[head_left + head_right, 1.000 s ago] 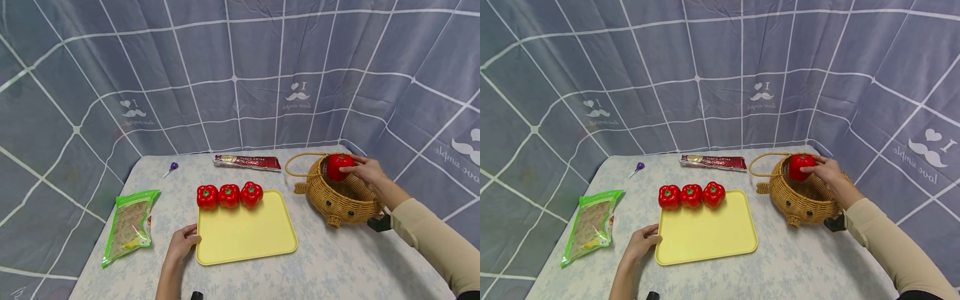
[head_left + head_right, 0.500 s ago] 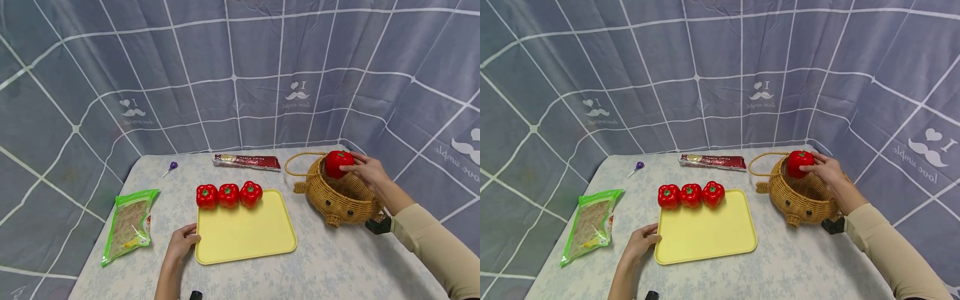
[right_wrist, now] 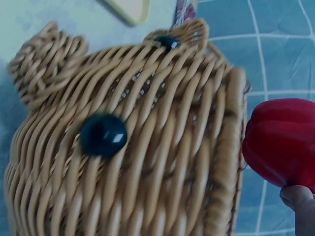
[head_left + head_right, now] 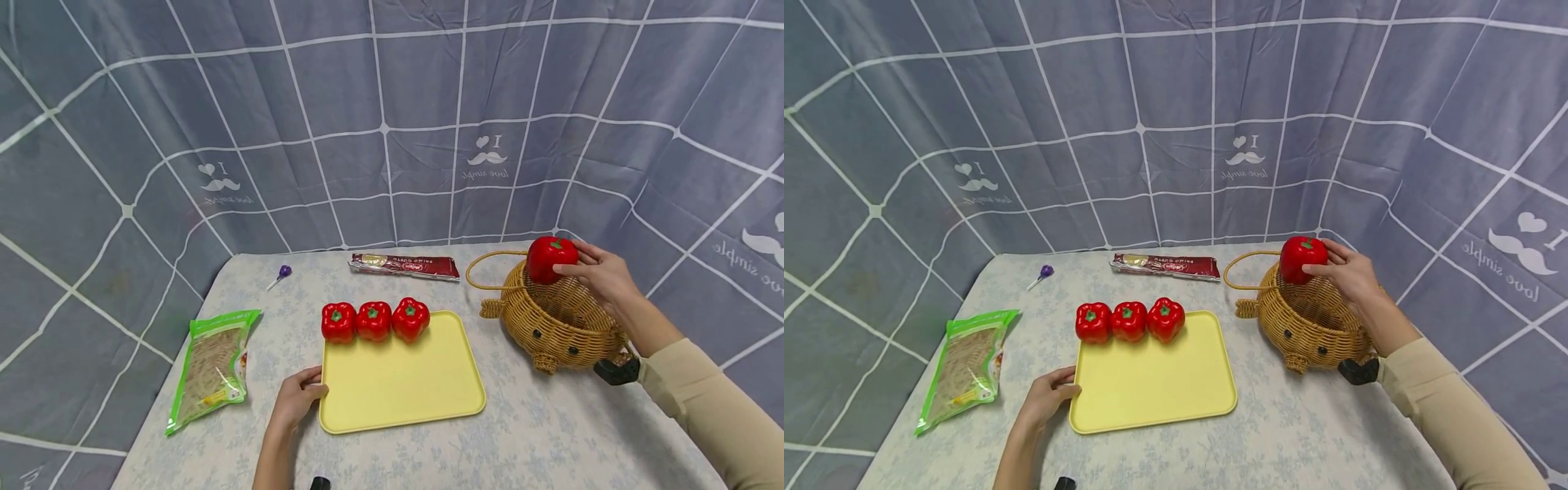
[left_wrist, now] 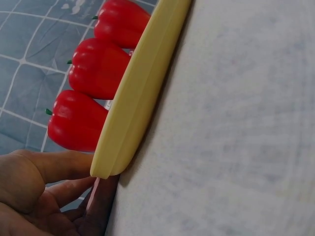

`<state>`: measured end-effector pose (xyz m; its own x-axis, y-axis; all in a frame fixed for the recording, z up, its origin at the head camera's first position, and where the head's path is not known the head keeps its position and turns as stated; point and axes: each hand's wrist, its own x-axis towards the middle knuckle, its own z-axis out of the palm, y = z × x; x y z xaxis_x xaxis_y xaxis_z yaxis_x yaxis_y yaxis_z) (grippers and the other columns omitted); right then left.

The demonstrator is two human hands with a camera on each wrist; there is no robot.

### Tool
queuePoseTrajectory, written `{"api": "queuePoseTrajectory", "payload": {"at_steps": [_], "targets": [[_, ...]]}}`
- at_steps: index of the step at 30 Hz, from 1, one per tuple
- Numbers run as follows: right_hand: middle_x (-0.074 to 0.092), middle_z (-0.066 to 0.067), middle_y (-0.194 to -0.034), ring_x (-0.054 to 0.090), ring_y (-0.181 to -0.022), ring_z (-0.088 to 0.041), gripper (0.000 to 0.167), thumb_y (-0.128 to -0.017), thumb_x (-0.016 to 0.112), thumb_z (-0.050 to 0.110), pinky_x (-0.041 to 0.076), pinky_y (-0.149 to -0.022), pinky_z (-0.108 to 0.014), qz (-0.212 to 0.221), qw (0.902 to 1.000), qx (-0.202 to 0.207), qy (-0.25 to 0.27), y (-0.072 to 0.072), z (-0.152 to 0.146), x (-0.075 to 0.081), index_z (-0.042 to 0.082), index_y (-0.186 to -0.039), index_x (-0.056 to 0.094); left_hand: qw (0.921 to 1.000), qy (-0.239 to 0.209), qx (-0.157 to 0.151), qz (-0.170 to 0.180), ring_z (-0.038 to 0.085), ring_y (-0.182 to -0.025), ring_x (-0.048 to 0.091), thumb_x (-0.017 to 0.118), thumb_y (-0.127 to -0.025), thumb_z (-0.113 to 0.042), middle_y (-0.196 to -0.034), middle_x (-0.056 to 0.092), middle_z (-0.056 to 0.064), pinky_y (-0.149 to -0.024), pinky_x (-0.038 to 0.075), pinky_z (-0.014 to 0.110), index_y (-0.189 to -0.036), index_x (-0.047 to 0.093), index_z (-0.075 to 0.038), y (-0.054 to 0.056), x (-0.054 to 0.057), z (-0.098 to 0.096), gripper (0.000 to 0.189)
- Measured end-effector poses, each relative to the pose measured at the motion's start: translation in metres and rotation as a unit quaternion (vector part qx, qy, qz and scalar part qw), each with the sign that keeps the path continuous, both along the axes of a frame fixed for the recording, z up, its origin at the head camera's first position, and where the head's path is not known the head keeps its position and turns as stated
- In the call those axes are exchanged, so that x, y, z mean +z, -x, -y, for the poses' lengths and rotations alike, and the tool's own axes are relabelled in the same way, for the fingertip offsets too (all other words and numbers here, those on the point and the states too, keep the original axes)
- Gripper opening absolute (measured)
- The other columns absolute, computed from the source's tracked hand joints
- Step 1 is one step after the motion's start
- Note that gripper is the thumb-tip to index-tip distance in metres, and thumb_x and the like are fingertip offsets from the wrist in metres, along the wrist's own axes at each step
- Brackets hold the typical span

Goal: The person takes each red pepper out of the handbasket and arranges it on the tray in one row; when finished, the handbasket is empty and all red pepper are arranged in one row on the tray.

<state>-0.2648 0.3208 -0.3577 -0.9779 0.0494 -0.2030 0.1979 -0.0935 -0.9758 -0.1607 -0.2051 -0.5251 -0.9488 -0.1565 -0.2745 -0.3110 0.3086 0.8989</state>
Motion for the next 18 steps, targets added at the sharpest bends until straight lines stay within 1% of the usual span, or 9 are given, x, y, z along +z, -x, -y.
{"api": "queuePoseTrajectory", "payload": {"at_steps": [2,3,5,8,11,13,18], "targets": [[0.008,-0.009,-0.163,0.032,-0.144,-0.01,0.093,-0.083,0.073,0.001,0.052,-0.075,-0.009,-0.008,0.9999,0.009,-0.01,-0.002,0.006,0.004,0.012,-0.157,0.018,1.0,0.001,0.002,0.001,0.017,-0.088,0.059,0.064,-0.085,-0.002,-0.112,0.063,0.02,-0.067,0.05,0.021,-0.13,0.057,0.007,0.0,0.0,0.0,0.046],[0.008,-0.01,-0.163,0.023,-0.149,-0.016,0.092,-0.083,0.073,0.002,0.051,-0.075,-0.008,-0.013,0.9997,0.013,-0.016,-0.003,0.01,0.005,0.012,-0.157,0.018,1.0,0.001,0.003,0.002,0.017,-0.088,0.059,0.064,-0.085,-0.002,-0.112,0.063,0.019,-0.067,0.05,0.021,-0.13,0.057,0.006,-0.001,0.0,0.0,0.046],[0.009,-0.011,-0.163,0.014,-0.15,-0.024,0.091,-0.084,0.073,0.002,0.051,-0.075,-0.008,-0.023,0.9992,0.021,-0.026,-0.004,0.017,0.007,0.012,-0.157,0.019,1.0,0.0,0.001,0.001,0.017,-0.088,0.059,0.064,-0.085,-0.002,-0.112,0.063,0.02,-0.067,0.05,0.021,-0.13,0.057,0.007,-0.001,0.001,0.0,0.046],[0.011,-0.012,-0.163,0.014,-0.15,-0.027,0.089,-0.085,0.073,0.006,0.05,-0.076,-0.007,-0.033,0.9975,0.037,-0.052,-0.006,0.027,0.007,0.012,-0.156,0.02,1.0,-0.001,-0.001,-0.002,0.017,-0.088,0.06,0.064,-0.085,-0.002,-0.112,0.063,0.021,-0.067,0.051,0.022,-0.13,0.057,0.008,-0.001,0.002,0.0,0.046],[0.015,-0.013,-0.163,0.018,-0.149,-0.03,0.087,-0.086,0.072,0.011,0.049,-0.078,-0.007,-0.045,0.9936,0.056,-0.087,-0.007,0.036,0.005,0.012,-0.156,0.021,1.0,-0.007,0.0,-0.003,0.018,-0.088,0.06,0.065,-0.085,-0.001,-0.113,0.063,0.022,-0.067,0.051,0.022,-0.13,0.056,0.009,-0.001,0.003,-0.001,0.046],[0.017,-0.014,-0.162,0.02,-0.149,-0.03,0.085,-0.087,0.072,0.013,0.049,-0.08,-0.007,-0.054,0.9913,0.066,-0.1,-0.006,0.043,0.004,0.011,-0.156,0.022,0.9999,-0.011,0.002,-0.002,0.018,-0.088,0.06,0.065,-0.086,-0.001,-0.113,0.062,0.022,-0.067,0.052,0.022,-0.13,0.056,0.009,-0.001,0.004,-0.001,0.046],[0.022,-0.014,-0.161,0.025,-0.148,-0.03,0.084,-0.087,0.073,0.016,0.049,-0.083,-0.008,-0.062,0.9872,0.073,-0.127,-0.003,0.059,0.0,0.01,-0.155,0.024,0.9998,-0.016,0.008,0.001,0.018,-0.088,0.061,0.065,-0.086,-0.001,-0.114,0.062,0.023,-0.068,0.053,0.023,-0.129,0.057,0.01,-0.001,0.003,-0.002,0.045]]}}
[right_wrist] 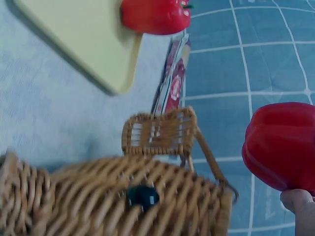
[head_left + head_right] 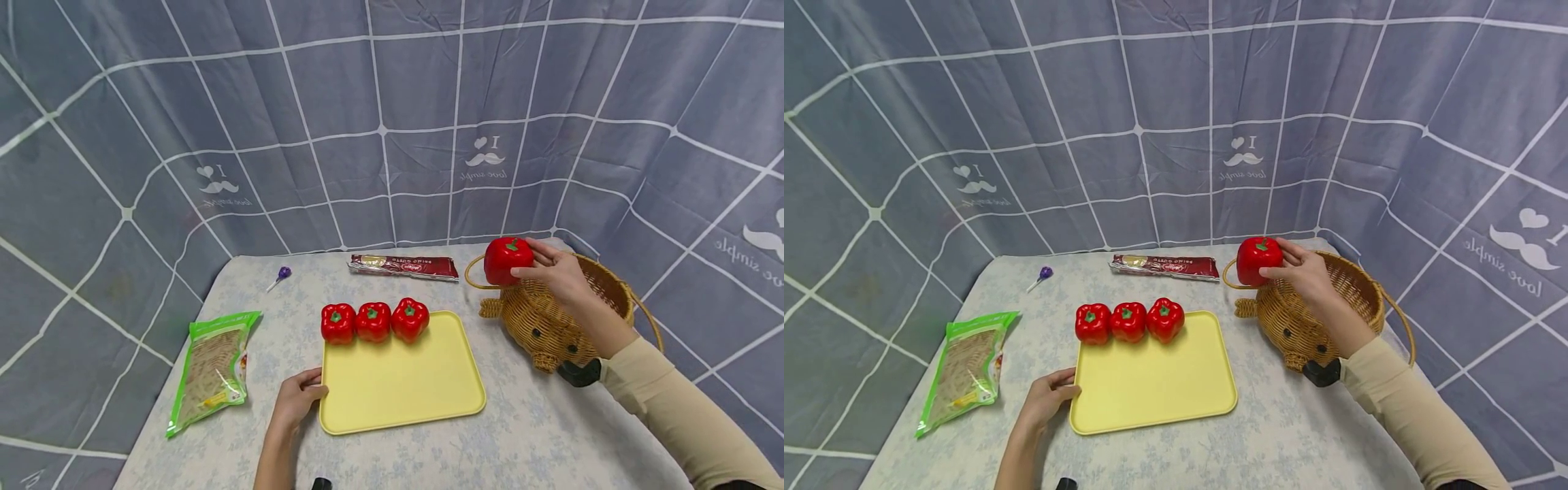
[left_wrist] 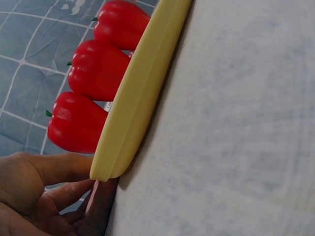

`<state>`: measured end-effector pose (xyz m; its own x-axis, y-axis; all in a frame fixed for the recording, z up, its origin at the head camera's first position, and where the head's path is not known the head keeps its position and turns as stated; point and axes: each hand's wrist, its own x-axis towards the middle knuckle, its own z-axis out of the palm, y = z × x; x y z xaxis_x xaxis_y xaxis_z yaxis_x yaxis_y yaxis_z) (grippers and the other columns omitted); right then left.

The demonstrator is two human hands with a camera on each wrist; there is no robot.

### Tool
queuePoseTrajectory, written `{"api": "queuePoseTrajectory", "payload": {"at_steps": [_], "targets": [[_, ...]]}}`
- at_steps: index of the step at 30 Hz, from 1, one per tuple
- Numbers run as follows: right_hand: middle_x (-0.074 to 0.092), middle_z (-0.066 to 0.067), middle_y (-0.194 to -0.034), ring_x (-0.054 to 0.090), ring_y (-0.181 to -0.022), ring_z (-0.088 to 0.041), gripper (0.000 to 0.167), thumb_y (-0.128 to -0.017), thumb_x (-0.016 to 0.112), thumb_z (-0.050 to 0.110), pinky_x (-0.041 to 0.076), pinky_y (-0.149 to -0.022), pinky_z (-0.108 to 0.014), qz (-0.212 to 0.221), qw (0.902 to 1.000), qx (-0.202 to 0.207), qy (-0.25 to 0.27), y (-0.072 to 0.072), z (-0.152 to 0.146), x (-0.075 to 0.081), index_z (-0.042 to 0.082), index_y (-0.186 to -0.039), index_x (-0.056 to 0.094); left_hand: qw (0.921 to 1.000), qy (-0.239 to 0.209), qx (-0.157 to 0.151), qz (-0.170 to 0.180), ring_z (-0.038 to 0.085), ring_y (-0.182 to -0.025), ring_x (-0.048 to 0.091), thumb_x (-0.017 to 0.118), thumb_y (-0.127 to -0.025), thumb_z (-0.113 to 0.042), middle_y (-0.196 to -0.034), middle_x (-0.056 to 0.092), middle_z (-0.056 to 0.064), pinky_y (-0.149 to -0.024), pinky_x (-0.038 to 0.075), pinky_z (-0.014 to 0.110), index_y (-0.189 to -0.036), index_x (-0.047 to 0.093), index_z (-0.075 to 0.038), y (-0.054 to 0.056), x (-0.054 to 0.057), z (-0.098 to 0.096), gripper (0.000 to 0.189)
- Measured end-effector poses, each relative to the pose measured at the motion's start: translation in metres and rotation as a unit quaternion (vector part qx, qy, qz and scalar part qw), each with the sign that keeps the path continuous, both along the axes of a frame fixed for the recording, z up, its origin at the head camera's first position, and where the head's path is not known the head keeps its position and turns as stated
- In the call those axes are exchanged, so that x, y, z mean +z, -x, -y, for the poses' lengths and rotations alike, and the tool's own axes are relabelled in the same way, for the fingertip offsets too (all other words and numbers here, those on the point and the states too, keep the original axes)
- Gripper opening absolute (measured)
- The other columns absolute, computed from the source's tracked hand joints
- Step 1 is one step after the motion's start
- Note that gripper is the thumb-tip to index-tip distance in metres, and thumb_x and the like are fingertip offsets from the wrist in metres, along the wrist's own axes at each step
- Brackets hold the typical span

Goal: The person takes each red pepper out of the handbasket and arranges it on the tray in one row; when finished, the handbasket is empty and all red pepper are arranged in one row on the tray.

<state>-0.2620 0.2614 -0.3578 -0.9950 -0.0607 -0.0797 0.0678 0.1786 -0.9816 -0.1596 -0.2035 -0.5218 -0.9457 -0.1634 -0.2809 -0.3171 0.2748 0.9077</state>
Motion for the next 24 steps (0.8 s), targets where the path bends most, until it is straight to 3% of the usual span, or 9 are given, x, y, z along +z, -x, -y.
{"api": "queuePoseTrajectory", "payload": {"at_steps": [6,14,24], "targets": [[0.026,-0.013,-0.16,0.03,-0.146,-0.03,0.083,-0.087,0.073,0.019,0.049,-0.09,-0.014,0.0,1.0,0.006,-0.008,0.001,0.017,-0.007,0.01,-0.155,0.026,0.9999,0.009,0.005,0.004,0.018,-0.088,0.061,0.064,-0.086,-0.002,-0.114,0.063,0.022,-0.069,0.053,0.023,-0.128,0.058,0.008,0.0,-0.001,0.0,0.044],[0.03,-0.015,-0.159,0.032,-0.145,-0.031,0.082,-0.086,0.073,0.01,0.041,-0.105,-0.036,0.012,0.9997,0.001,0.022,0.005,0.033,-0.02,0.008,-0.154,0.027,1.0,0.003,0.009,0.0,0.016,-0.087,0.06,0.064,-0.085,-0.001,-0.115,0.063,0.021,-0.067,0.052,0.022,-0.128,0.059,0.007,0.0,-0.003,0.001,0.044],[0.029,-0.014,-0.159,0.031,-0.145,-0.03,0.082,-0.084,0.074,0.007,0.046,-0.1,-0.029,0.012,0.9995,0.018,0.022,0.006,0.046,-0.039,0.005,-0.153,0.029,0.9999,0.003,0.013,-0.002,0.017,-0.085,0.062,0.063,-0.085,0.001,-0.113,0.062,0.023,-0.068,0.054,0.025,-0.128,0.057,0.01,-0.002,0.001,-0.002,0.044]]}}
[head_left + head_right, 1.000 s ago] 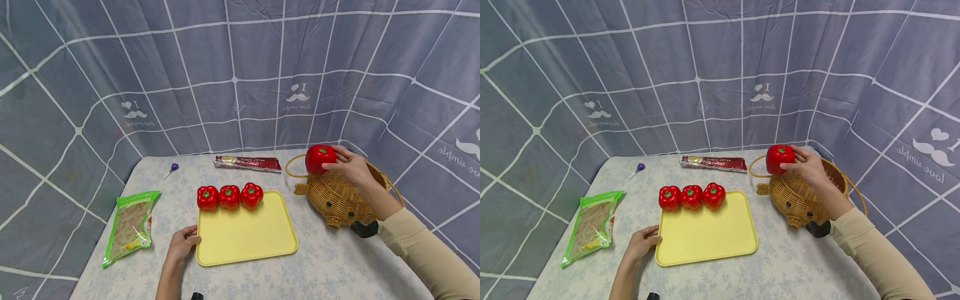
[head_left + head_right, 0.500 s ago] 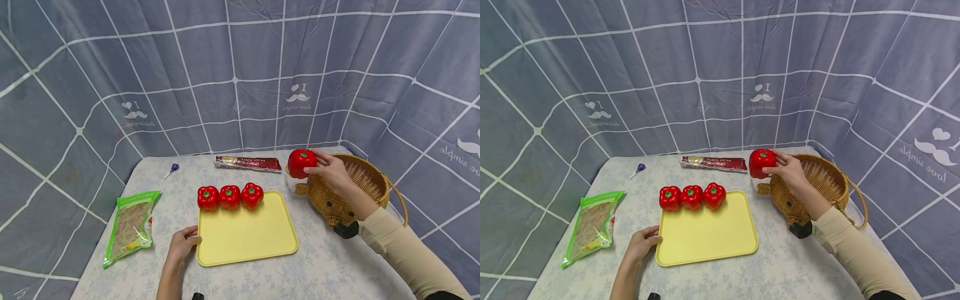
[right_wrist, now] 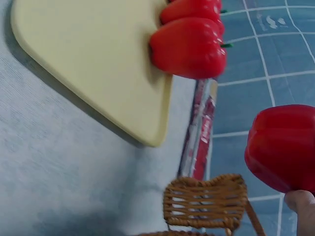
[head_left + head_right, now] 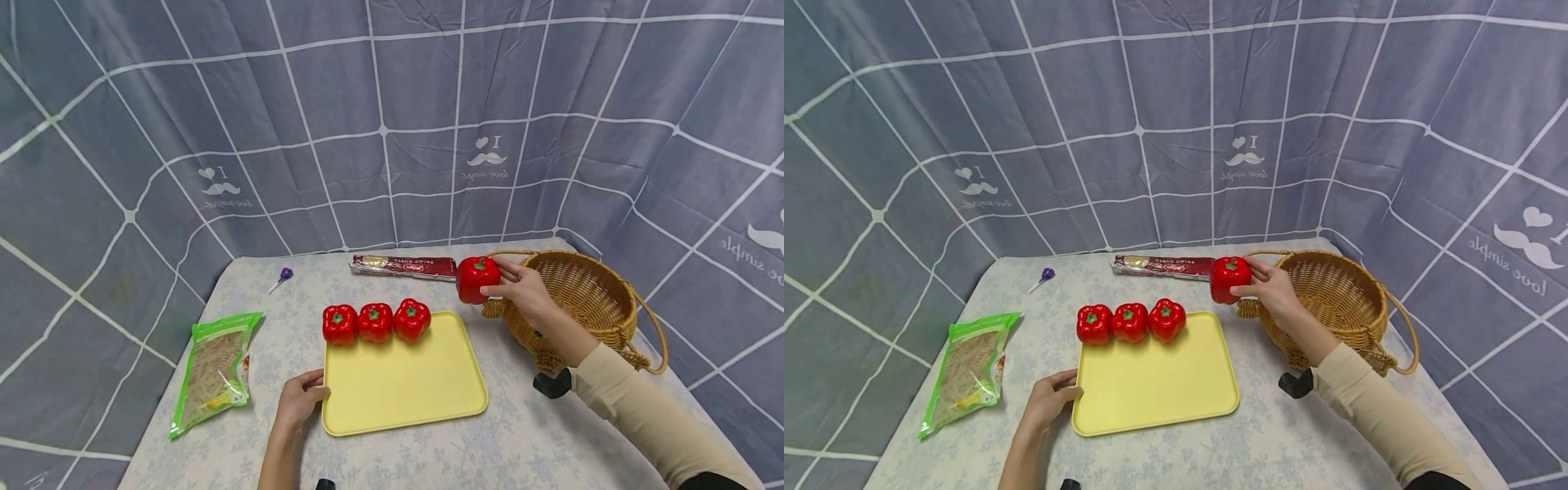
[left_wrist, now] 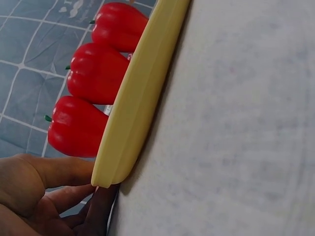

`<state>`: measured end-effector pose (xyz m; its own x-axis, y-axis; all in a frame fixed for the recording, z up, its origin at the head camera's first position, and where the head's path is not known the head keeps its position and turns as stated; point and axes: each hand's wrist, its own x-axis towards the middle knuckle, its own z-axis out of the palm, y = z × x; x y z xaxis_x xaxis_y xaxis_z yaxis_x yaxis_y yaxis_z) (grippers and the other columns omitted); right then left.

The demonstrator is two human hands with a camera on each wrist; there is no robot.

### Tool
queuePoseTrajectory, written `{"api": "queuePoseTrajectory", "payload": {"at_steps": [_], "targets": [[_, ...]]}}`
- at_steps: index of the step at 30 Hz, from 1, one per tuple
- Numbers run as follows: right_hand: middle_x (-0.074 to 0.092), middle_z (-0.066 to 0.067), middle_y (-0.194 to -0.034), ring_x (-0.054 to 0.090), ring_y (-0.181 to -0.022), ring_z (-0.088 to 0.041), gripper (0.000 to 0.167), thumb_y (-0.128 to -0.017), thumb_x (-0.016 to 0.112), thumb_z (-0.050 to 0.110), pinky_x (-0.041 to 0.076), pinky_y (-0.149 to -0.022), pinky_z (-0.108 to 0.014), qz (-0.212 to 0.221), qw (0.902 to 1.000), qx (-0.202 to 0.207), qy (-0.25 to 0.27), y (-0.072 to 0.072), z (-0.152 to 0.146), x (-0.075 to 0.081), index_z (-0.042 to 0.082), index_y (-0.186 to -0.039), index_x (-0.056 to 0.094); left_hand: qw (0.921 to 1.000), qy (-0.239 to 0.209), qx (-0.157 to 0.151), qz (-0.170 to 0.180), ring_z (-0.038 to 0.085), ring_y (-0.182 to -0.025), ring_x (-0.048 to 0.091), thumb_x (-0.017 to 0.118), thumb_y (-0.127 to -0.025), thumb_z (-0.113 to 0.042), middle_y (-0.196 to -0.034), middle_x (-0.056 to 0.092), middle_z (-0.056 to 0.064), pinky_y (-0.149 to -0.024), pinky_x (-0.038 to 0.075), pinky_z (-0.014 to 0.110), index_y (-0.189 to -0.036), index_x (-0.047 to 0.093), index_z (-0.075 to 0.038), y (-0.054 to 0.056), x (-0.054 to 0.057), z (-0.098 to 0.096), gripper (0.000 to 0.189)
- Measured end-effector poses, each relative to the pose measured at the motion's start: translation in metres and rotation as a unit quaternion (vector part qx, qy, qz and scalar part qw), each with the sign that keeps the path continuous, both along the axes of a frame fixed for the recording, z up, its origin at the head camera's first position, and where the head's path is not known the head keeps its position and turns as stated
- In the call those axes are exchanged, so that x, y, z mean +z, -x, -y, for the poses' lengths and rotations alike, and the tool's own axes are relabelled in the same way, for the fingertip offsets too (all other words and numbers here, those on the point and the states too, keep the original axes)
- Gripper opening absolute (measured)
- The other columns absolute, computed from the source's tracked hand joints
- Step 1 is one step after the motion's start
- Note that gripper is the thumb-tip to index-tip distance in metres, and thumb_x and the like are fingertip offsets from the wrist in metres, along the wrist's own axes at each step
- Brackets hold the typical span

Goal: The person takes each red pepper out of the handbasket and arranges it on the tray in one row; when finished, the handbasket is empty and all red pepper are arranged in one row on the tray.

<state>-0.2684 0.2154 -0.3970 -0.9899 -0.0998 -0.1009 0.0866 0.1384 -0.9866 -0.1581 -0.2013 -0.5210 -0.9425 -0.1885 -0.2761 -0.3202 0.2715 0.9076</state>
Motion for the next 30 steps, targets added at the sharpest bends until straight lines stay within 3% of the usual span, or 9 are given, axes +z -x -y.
{"api": "queuePoseTrajectory", "payload": {"at_steps": [6,14,22,30], "targets": [[0.031,-0.016,-0.157,0.033,-0.144,-0.032,0.082,-0.081,0.074,0.002,0.043,-0.1,-0.032,0.003,0.9999,0.005,0.013,-0.001,0.009,-0.01,0.003,-0.151,0.032,1.0,0.0,0.004,0.005,0.017,-0.082,0.065,0.063,-0.085,0.004,-0.111,0.063,0.025,-0.068,0.056,0.03,-0.128,0.056,0.012,0.001,0.002,-0.004,0.044],[0.031,-0.019,-0.156,0.032,-0.144,-0.033,0.084,-0.081,0.073,-0.001,0.039,-0.104,-0.035,0.007,0.9998,0.008,0.019,-0.004,0.023,-0.026,0.002,-0.152,0.03,0.9991,0.041,0.007,-0.01,0.017,-0.083,0.064,0.063,-0.083,0.006,-0.107,0.065,0.026,-0.067,0.055,0.027,-0.123,0.058,0.015,0.001,0.004,-0.005,0.042],[0.029,-0.022,-0.156,0.03,-0.144,-0.033,0.085,-0.079,0.071,-0.009,0.038,-0.105,-0.033,0.002,0.9997,-0.001,0.024,-0.007,0.04,-0.047,-0.001,-0.152,0.028,0.999,0.041,0.009,-0.013,0.017,-0.083,0.065,0.063,-0.083,0.007,-0.107,0.066,0.026,-0.067,0.056,0.026,-0.122,0.06,0.014,0.0,0.006,-0.003,0.04],[0.032,-0.021,-0.155,0.031,-0.144,-0.032,0.084,-0.079,0.074,-0.005,0.034,-0.11,-0.038,-0.001,0.9995,-0.005,-0.03,-0.011,0.05,-0.069,0.0,-0.151,0.031,0.9997,0.021,0.005,-0.008,0.019,-0.087,0.066,0.063,-0.083,0.006,-0.112,0.065,0.029,-0.07,0.057,0.029,-0.124,0.058,0.015,-0.001,0.007,-0.001,0.042]]}}
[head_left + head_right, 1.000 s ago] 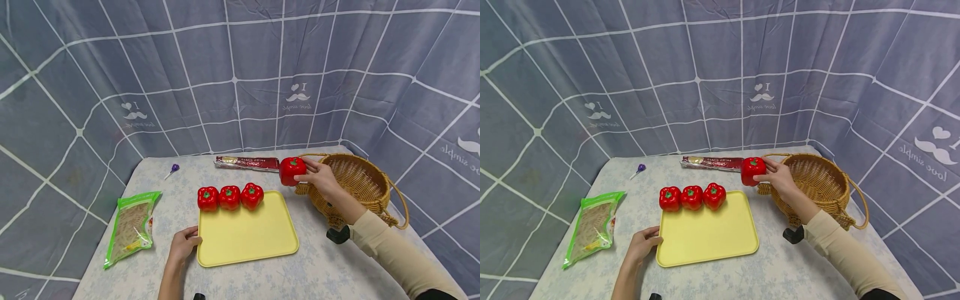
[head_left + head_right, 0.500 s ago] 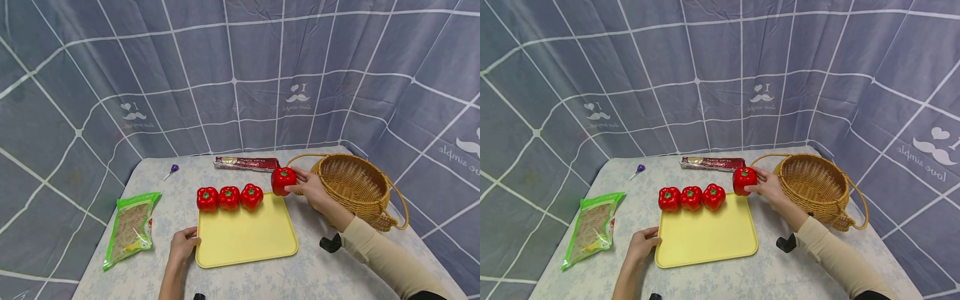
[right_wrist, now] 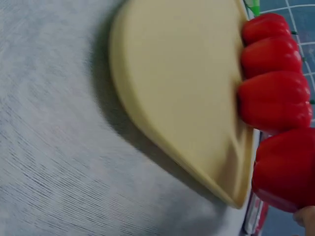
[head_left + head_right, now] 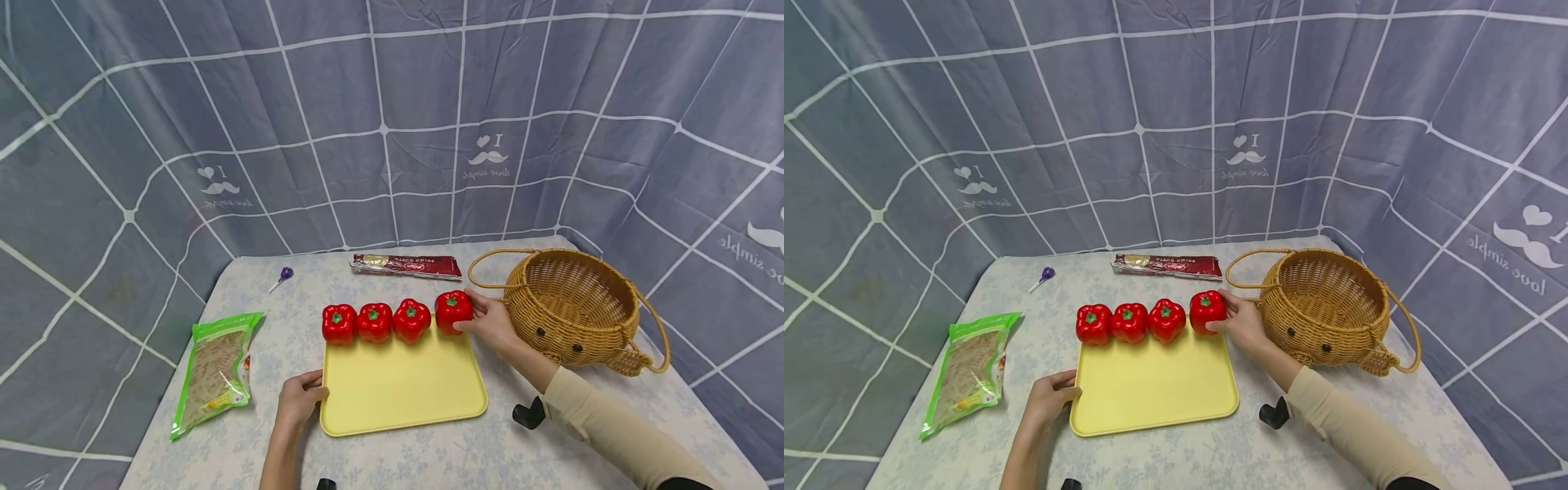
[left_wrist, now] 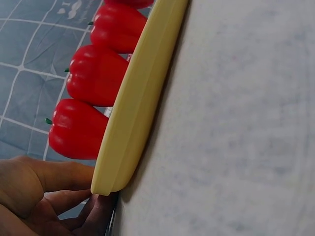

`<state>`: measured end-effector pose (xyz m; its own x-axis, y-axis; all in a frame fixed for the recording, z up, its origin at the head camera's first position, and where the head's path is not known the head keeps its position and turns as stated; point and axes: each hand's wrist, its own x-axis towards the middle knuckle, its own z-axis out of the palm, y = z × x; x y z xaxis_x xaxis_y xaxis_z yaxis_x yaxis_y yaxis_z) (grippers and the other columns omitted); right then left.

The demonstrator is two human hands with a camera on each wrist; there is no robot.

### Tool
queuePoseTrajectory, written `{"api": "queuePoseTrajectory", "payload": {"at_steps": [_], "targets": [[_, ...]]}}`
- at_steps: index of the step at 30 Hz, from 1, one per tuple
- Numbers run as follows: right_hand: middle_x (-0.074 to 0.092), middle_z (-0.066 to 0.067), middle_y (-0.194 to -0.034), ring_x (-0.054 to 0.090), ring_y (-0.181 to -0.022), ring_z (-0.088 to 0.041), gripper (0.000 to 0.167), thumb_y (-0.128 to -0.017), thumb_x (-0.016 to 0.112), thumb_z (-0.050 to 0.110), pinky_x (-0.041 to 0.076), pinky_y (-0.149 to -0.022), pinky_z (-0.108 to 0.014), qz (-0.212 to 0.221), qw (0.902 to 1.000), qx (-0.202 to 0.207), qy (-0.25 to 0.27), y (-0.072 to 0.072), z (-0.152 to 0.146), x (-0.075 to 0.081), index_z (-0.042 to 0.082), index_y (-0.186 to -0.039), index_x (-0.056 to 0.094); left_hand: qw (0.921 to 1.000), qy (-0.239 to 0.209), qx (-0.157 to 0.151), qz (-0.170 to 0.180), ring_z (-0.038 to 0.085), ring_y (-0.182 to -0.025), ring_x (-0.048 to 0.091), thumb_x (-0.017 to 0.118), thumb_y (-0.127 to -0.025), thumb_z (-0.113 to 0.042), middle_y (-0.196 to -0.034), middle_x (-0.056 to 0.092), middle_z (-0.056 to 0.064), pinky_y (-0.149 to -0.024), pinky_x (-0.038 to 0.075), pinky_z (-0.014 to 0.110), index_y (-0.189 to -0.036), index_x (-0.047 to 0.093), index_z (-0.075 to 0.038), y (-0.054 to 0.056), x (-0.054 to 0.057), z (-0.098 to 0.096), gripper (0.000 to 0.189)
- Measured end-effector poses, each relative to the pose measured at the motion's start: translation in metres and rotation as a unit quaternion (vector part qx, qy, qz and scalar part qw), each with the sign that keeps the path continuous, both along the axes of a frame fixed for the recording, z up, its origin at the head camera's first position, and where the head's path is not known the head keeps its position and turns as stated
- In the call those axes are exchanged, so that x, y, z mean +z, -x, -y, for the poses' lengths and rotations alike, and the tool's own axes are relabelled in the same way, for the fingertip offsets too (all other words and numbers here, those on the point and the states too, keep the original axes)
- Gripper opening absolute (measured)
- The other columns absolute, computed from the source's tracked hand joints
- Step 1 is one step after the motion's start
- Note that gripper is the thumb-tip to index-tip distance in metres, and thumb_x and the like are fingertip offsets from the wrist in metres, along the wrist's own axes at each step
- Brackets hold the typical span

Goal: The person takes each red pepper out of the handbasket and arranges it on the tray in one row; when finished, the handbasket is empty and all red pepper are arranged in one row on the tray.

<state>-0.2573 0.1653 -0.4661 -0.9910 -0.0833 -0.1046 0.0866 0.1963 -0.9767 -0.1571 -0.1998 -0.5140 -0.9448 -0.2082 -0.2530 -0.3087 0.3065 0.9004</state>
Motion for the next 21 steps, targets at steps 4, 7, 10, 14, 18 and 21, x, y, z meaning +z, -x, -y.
{"api": "queuePoseTrajectory", "payload": {"at_steps": [4,7,10,14,18,21], "targets": [[0.034,-0.021,-0.154,0.033,-0.143,-0.032,0.084,-0.078,0.076,-0.002,0.036,-0.11,-0.038,0.003,0.9998,-0.015,-0.016,0.001,0.004,-0.008,0.002,-0.151,0.033,1.0,-0.001,-0.005,0.002,0.018,-0.087,0.065,0.063,-0.084,0.004,-0.114,0.064,0.029,-0.07,0.056,0.029,-0.125,0.057,0.014,-0.001,0.0,0.001,0.042],[0.033,-0.02,-0.155,0.033,-0.143,-0.031,0.084,-0.078,0.075,-0.003,0.035,-0.111,-0.038,0.003,0.9996,-0.024,-0.014,0.002,0.007,-0.013,0.002,-0.151,0.033,1.0,0.002,-0.006,0.003,0.018,-0.088,0.064,0.064,-0.085,0.003,-0.113,0.065,0.028,-0.07,0.056,0.029,-0.125,0.058,0.014,-0.001,-0.001,0.001,0.042],[0.031,-0.02,-0.156,0.032,-0.144,-0.032,0.084,-0.079,0.074,-0.003,0.034,-0.113,-0.039,0.001,0.9995,-0.028,-0.012,0.003,0.009,-0.019,0.002,-0.151,0.032,1.0,0.004,-0.002,0.004,0.019,-0.089,0.064,0.064,-0.084,0.003,-0.113,0.065,0.027,-0.071,0.055,0.028,-0.125,0.058,0.013,-0.001,-0.002,0.001,0.042],[0.03,-0.019,-0.156,0.031,-0.144,-0.031,0.084,-0.079,0.074,-0.003,0.033,-0.113,-0.039,0.001,0.9993,-0.036,-0.003,0.004,0.011,-0.027,0.003,-0.151,0.032,1.0,0.006,0.0,0.005,0.018,-0.09,0.064,0.064,-0.084,0.003,-0.113,0.066,0.026,-0.071,0.056,0.028,-0.125,0.059,0.013,-0.001,-0.003,0.002,0.042],[0.031,-0.019,-0.156,0.032,-0.144,-0.031,0.084,-0.079,0.075,-0.004,0.034,-0.112,-0.038,-0.003,0.9993,-0.037,0.008,0.006,0.012,-0.031,0.003,-0.151,0.032,1.0,0.006,0.001,0.006,0.018,-0.09,0.064,0.065,-0.084,0.003,-0.113,0.066,0.026,-0.071,0.056,0.028,-0.125,0.059,0.013,-0.001,-0.003,0.002,0.042],[0.031,-0.019,-0.156,0.032,-0.144,-0.031,0.084,-0.079,0.075,-0.004,0.034,-0.111,-0.038,-0.008,0.9994,-0.034,0.008,0.007,0.012,-0.031,0.003,-0.151,0.032,1.0,0.004,0.001,0.006,0.018,-0.09,0.063,0.065,-0.084,0.002,-0.113,0.065,0.026,-0.071,0.056,0.029,-0.125,0.058,0.013,-0.001,-0.003,0.002,0.043]]}}
